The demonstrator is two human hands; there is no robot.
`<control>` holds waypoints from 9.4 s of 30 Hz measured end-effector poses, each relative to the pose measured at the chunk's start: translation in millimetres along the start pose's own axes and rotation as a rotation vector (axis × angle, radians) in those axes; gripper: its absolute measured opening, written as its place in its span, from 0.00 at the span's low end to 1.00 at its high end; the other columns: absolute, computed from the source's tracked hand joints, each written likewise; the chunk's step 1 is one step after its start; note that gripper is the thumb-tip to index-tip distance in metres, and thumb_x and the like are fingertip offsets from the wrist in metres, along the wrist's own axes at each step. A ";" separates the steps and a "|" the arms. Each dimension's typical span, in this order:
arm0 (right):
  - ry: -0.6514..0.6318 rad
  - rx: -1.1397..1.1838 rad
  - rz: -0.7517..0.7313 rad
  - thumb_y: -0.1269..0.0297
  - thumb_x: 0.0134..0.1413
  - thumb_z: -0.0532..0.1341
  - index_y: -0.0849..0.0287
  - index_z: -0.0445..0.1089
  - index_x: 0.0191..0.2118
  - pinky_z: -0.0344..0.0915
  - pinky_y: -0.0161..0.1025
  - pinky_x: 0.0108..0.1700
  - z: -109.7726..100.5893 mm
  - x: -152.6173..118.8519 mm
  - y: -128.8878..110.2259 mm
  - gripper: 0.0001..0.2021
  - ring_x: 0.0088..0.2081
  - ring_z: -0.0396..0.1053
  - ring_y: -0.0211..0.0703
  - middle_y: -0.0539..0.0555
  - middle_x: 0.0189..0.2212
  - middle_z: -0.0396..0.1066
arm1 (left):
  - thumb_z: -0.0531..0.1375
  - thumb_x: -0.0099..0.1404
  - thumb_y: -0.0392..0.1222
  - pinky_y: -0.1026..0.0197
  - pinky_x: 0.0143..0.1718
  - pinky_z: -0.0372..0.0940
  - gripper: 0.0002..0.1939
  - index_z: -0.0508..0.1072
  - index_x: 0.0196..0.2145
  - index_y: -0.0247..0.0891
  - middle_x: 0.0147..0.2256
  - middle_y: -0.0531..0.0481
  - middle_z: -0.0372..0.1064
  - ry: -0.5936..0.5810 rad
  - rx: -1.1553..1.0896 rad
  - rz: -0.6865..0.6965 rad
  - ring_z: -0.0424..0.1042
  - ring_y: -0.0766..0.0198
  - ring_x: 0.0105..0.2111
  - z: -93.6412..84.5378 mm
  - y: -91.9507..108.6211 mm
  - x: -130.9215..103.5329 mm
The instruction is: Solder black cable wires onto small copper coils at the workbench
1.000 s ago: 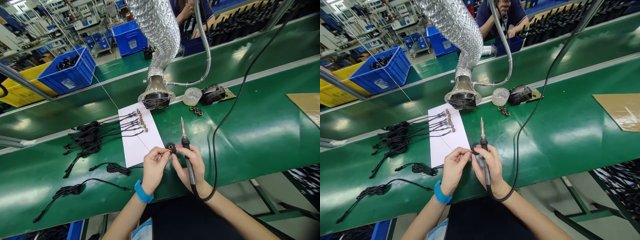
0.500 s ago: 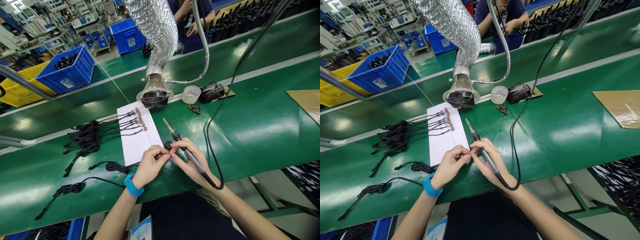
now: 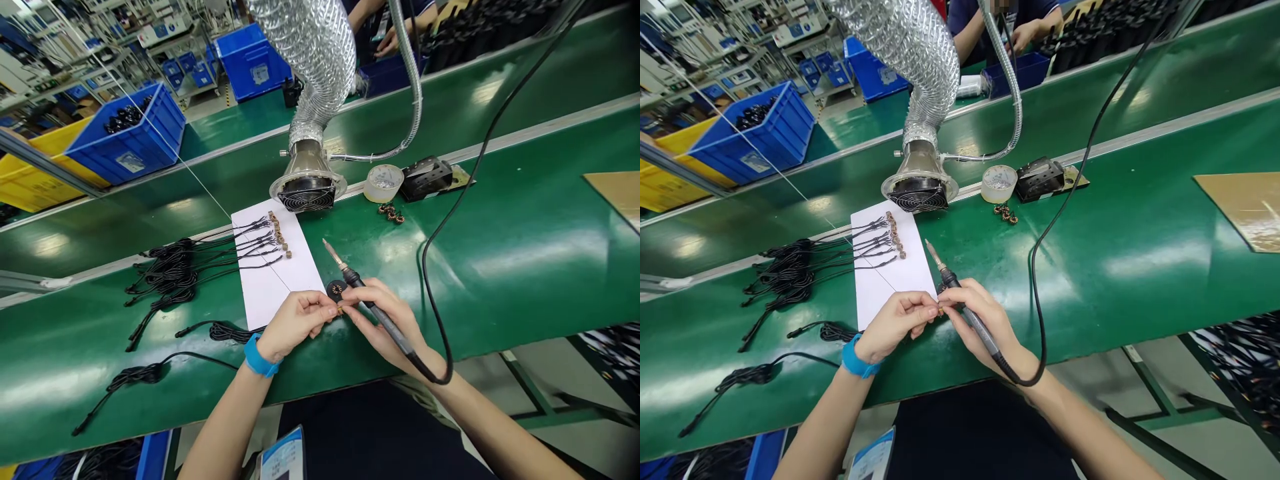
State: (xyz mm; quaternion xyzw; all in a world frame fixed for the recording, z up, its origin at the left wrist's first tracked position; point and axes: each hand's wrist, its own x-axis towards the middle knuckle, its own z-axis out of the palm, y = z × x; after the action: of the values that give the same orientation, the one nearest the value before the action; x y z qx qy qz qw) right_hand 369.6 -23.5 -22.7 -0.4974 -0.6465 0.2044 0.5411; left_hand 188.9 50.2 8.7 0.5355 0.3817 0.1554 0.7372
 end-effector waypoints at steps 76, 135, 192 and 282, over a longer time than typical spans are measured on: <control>0.108 -0.086 0.044 0.70 0.64 0.59 0.52 0.70 0.54 0.73 0.43 0.45 12.6 18.4 20.4 0.15 0.41 0.73 0.43 0.54 0.40 0.73 | 0.66 0.56 0.43 0.67 0.22 0.52 0.09 0.77 0.28 0.33 0.23 0.51 0.70 0.462 0.044 0.115 0.61 0.70 0.21 3.8 -23.2 36.7; 0.308 -0.145 -0.115 0.74 0.60 0.58 0.58 0.75 0.39 0.70 0.37 0.31 -1.0 -32.4 16.4 0.09 0.23 0.70 0.36 0.46 0.21 0.71 | 0.62 0.62 0.46 0.70 0.19 0.61 0.11 0.74 0.31 0.33 0.17 0.56 0.64 0.435 0.098 0.065 0.63 0.71 0.16 8.8 -27.9 27.3; 0.111 -0.263 -0.129 0.77 0.61 0.58 0.49 0.66 0.59 0.75 0.38 0.46 28.2 -2.5 25.5 0.24 0.44 0.73 0.42 0.55 0.45 0.66 | 0.63 0.64 0.46 0.65 0.30 0.66 0.10 0.77 0.31 0.35 0.33 0.48 0.69 0.339 0.253 0.233 0.69 0.66 0.29 4.6 -21.6 19.9; 0.344 -0.139 0.159 0.73 0.63 0.59 0.55 0.73 0.49 0.71 0.36 0.30 5.3 -46.1 5.7 0.11 0.25 0.73 0.35 0.50 0.32 0.76 | 0.64 0.61 0.46 0.66 0.25 0.68 0.12 0.74 0.30 0.33 0.28 0.50 0.69 0.437 0.112 0.139 0.68 0.69 0.24 14.5 -30.8 26.7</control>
State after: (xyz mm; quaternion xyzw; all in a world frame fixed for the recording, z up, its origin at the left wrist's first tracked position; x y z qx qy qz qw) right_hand 363.5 -59.5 -51.9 -0.6106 -0.5159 0.1133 0.5901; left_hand 211.7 45.9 -27.9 0.5542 0.5024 0.2967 0.5936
